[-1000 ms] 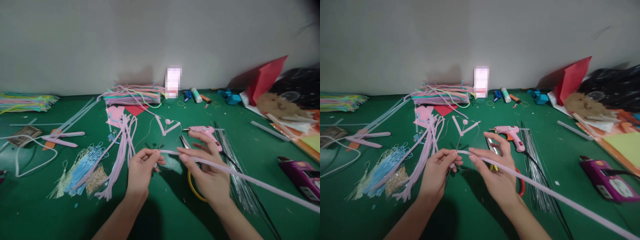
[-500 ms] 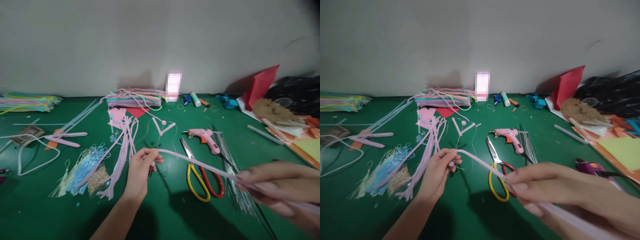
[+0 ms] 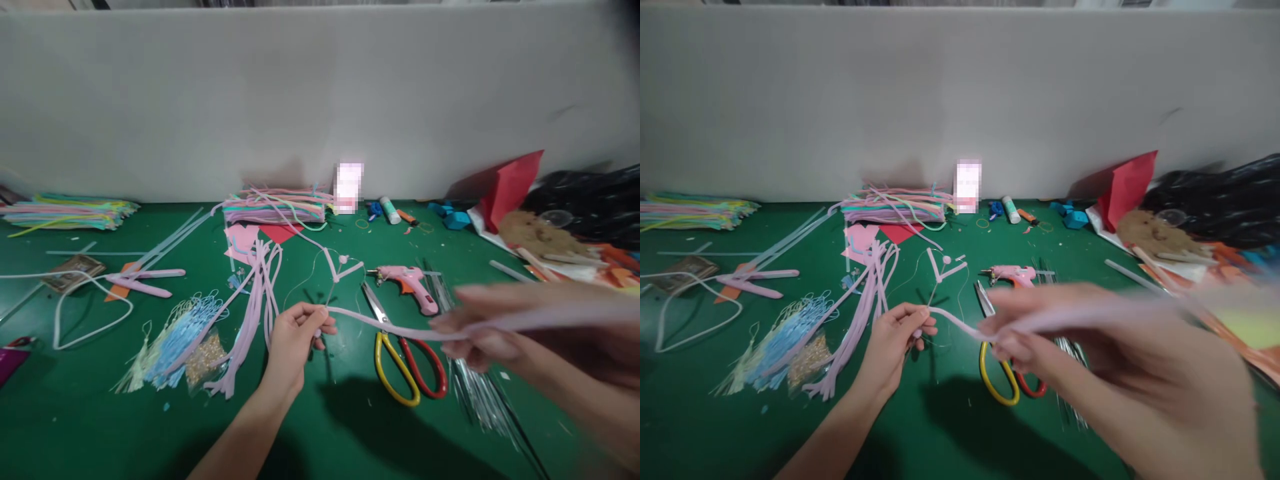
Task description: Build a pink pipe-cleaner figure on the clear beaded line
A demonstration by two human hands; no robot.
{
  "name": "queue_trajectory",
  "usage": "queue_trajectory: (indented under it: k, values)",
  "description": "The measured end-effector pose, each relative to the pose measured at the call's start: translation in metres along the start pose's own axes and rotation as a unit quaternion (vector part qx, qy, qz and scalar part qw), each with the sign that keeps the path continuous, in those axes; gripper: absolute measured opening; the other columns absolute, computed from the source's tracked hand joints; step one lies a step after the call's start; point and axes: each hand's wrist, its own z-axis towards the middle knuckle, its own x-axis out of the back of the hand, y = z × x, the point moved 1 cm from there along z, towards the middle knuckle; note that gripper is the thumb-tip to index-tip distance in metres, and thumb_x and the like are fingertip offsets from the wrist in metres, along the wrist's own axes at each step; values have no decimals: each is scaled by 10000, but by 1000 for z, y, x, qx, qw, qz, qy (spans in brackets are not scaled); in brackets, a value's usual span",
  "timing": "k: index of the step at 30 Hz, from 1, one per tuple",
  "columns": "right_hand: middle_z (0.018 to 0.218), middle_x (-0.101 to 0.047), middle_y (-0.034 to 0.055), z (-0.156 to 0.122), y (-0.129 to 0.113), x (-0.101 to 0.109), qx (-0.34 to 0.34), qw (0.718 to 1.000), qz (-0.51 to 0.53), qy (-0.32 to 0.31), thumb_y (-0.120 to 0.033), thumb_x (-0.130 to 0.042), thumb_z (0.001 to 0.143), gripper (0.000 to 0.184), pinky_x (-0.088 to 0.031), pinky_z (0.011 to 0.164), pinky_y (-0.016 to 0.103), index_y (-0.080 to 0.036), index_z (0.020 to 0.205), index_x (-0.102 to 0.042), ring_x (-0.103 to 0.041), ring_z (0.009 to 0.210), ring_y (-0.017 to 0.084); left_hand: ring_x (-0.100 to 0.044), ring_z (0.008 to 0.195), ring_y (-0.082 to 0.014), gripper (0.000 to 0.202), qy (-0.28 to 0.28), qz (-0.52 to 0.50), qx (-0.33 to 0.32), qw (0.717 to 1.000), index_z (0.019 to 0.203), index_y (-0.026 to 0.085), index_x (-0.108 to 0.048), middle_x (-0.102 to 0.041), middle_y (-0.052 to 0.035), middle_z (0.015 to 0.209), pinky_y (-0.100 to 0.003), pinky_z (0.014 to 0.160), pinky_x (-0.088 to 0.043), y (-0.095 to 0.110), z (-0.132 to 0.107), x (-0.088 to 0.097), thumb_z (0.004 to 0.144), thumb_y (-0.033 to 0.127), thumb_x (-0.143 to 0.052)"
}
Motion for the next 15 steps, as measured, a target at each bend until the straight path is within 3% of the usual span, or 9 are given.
queue_trajectory:
  k: [2,4,6,9,12,15]
  values:
    - [783,-755,-9,14,-7,-7,-6,998,-12,-55,-364,-715,778,408,-604,473,266,-365,1177,-632,-712,585,189,-653,588,-135,181,-3,0,3,1000,747,120,-663,-695,-54,659,-167,436,-400,-1,0,-1,700,281,-734]
    - [932,-742,-1,27,-13,-13,17,999,-8,-43,-324,-692,803,596,-587,479,246,-363,1350,-459,-707,614,165,-650,579,-133,188,-7,0,8,1000,740,123,-665,-690,-51,654,-164,429,-393,-2,1,0,692,288,-742]
    - [988,-717,8,37,-18,-18,37,998,-22,-43,-263,-654,836,520,-530,424,207,-336,1316,-471,-663,549,111,-645,567,-131,188,-11,-2,12,1000,727,127,-666,-684,-46,643,-162,421,-384,-3,2,0,684,290,-748]
    - [804,-710,-24,44,-21,-19,111,988,-65,-82,-194,-563,882,198,-488,444,194,-284,1047,-625,-617,522,82,-642,561,-131,177,-21,-9,23,999,706,131,-664,-678,-44,635,-163,418,-383,-2,1,1,678,283,-752]
    - [822,-723,-32,48,-18,-15,175,976,-103,-84,-154,-458,906,287,-481,495,202,-258,1128,-608,-616,561,74,-635,560,-122,177,-36,-15,36,999,698,127,-669,-676,-43,645,-165,428,-387,0,-1,1,677,284,-749]
    - [891,-741,-23,50,-9,-13,202,957,-205,-27,-129,-467,899,356,-500,606,208,-247,1214,-583,-613,572,70,-630,554,-113,185,-46,-14,49,998,699,125,-669,-670,-33,640,-163,430,-378,2,-3,0,675,289,-751]
